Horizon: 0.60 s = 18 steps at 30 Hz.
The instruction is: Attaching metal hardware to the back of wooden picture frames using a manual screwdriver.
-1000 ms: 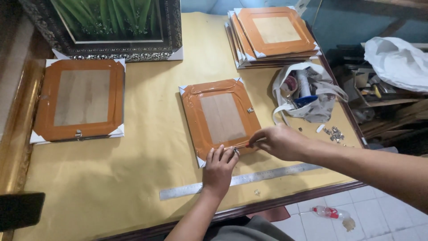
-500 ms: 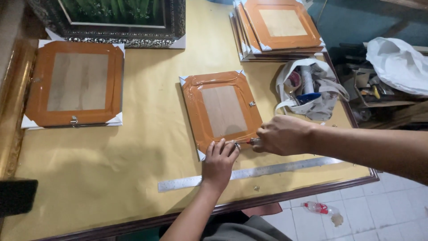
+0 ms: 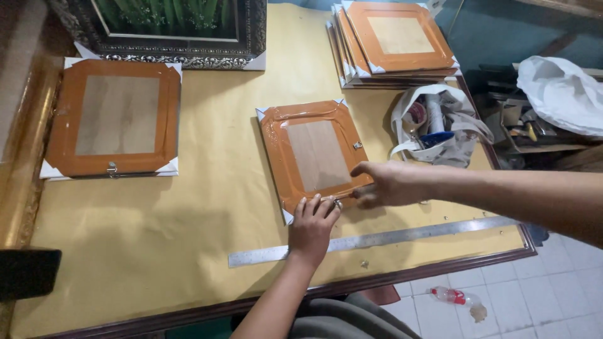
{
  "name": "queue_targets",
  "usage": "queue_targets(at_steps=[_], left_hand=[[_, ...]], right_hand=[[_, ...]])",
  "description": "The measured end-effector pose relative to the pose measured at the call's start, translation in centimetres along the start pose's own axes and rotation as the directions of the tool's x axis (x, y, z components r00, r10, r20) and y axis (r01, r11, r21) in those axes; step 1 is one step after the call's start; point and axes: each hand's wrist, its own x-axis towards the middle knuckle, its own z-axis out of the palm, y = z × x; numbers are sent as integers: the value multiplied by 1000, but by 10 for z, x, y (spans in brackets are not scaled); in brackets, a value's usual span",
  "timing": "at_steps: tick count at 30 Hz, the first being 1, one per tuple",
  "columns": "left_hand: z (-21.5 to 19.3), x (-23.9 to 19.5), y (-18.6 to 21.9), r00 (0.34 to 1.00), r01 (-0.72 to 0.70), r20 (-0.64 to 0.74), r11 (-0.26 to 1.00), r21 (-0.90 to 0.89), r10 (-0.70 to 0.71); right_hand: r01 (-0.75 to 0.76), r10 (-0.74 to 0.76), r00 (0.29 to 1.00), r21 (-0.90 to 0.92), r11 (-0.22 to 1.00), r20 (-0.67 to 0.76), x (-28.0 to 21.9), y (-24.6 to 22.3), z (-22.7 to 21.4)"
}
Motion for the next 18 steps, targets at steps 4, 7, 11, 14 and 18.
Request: queue_targets(at_steps=[4, 7, 11, 14, 18], left_hand=[[2, 0, 0, 1000, 11, 21, 1000, -27, -10], [3, -3, 1, 999, 33, 35, 999, -10, -33], [6, -1, 3, 997, 49, 52, 998, -27, -48], [5, 3, 1, 997, 62, 49, 998, -25, -61], [-4, 1, 0, 998, 54, 41, 998, -42, -52]], right_hand=[[428, -609, 793, -702, 568, -10, -10, 19, 2], [517, -719, 690, -752, 409, 84, -2, 21, 5], [359, -429, 899, -415, 836, -85, -13, 0, 12], [41, 6, 969, 185, 982, -246, -3, -7, 10], [-174, 328, 943, 769, 615, -49, 4, -3, 8]])
